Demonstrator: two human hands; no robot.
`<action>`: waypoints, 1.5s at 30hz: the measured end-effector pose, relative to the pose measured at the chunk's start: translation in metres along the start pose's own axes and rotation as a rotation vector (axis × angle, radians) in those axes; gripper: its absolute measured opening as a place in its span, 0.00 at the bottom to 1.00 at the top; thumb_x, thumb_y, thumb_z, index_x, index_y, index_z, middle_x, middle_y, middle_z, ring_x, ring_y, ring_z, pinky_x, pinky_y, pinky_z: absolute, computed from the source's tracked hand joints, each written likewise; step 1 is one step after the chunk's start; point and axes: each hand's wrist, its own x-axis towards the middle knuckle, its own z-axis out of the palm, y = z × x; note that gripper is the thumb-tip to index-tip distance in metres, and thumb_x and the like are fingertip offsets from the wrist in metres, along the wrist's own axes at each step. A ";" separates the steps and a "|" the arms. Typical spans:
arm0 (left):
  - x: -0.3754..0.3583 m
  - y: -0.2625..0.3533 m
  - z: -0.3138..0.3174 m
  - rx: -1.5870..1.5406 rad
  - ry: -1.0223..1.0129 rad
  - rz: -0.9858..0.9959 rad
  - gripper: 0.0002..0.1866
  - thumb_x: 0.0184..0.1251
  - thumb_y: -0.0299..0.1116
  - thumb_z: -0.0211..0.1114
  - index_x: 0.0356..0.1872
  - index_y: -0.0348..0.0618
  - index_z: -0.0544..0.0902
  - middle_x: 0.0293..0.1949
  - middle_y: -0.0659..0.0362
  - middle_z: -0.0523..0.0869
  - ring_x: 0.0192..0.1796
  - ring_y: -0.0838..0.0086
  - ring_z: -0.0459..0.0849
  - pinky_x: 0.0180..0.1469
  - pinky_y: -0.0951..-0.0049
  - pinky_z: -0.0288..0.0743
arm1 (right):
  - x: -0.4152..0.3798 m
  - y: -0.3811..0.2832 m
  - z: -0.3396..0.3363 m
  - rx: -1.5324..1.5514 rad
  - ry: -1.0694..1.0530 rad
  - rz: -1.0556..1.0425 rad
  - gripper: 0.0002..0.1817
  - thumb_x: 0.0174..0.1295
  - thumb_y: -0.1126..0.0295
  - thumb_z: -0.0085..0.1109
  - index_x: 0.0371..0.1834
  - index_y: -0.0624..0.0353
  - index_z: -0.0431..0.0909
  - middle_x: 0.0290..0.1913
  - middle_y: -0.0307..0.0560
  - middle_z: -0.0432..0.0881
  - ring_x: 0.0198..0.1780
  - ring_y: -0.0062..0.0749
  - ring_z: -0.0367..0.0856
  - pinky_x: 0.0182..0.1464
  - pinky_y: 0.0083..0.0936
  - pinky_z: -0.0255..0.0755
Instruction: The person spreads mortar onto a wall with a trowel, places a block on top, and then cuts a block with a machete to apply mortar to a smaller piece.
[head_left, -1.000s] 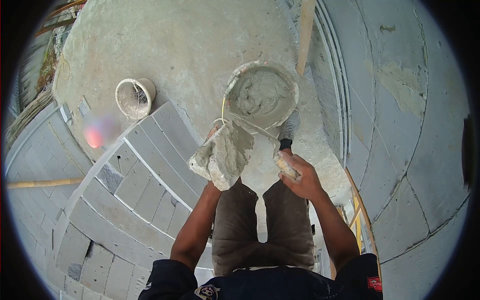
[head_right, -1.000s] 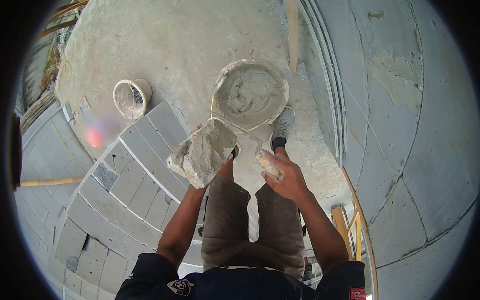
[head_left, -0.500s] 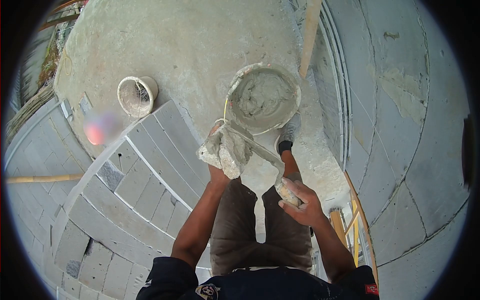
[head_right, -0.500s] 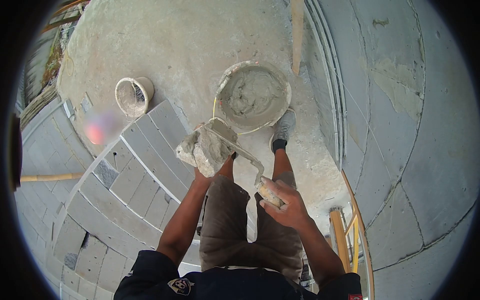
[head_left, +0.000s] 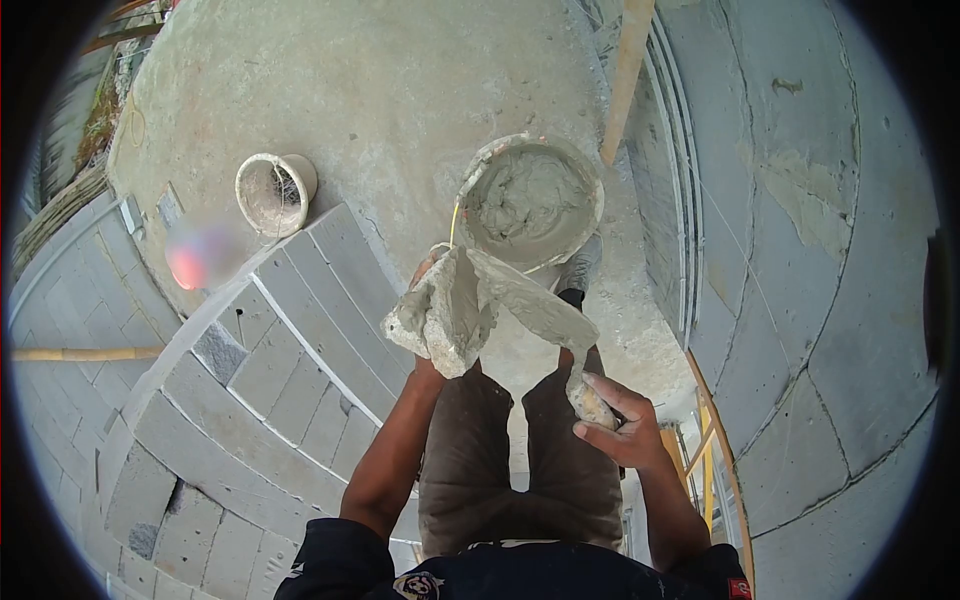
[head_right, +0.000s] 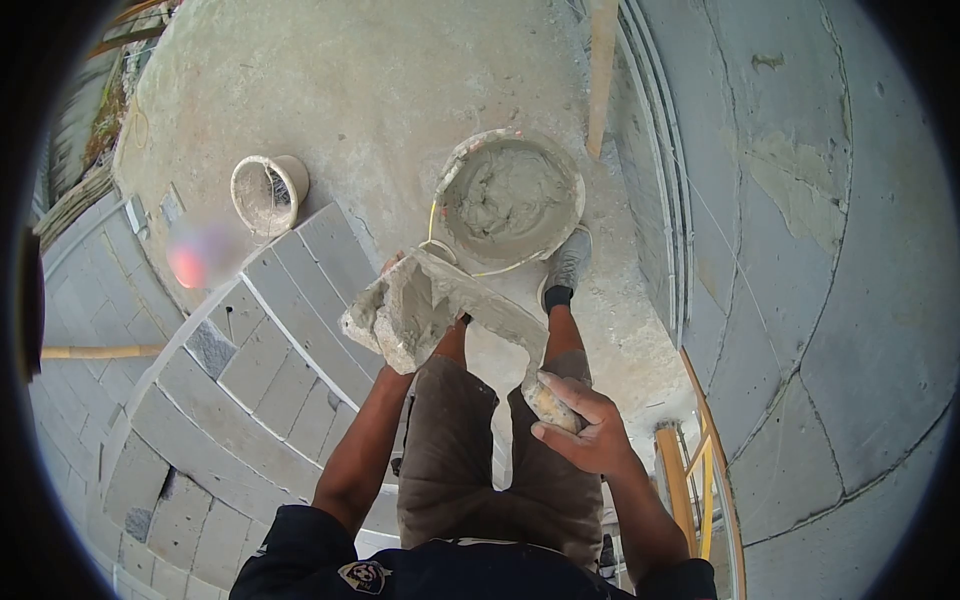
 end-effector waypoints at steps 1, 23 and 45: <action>0.000 0.001 -0.002 -0.162 -0.030 -0.090 0.55 0.51 0.36 0.83 0.76 0.42 0.55 0.65 0.54 0.70 0.69 0.67 0.69 0.71 0.64 0.66 | 0.009 0.004 0.000 -0.053 0.013 -0.001 0.33 0.56 0.76 0.72 0.68 0.65 0.73 0.47 0.49 0.83 0.46 0.28 0.80 0.52 0.23 0.72; 0.000 -0.014 0.016 -0.826 0.010 -0.288 0.38 0.66 0.36 0.71 0.74 0.46 0.62 0.63 0.55 0.74 0.64 0.68 0.76 0.67 0.63 0.75 | -0.007 0.014 0.017 -0.422 0.227 -0.121 0.31 0.54 0.78 0.70 0.65 0.64 0.75 0.37 0.51 0.80 0.34 0.37 0.81 0.37 0.27 0.75; 0.014 -0.011 0.012 -0.072 -0.122 0.098 0.29 0.75 0.36 0.60 0.72 0.35 0.65 0.72 0.50 0.68 0.74 0.63 0.67 0.75 0.62 0.59 | -0.007 0.000 0.009 -0.323 0.054 -0.011 0.35 0.53 0.80 0.71 0.68 0.64 0.73 0.42 0.51 0.81 0.41 0.33 0.81 0.45 0.25 0.74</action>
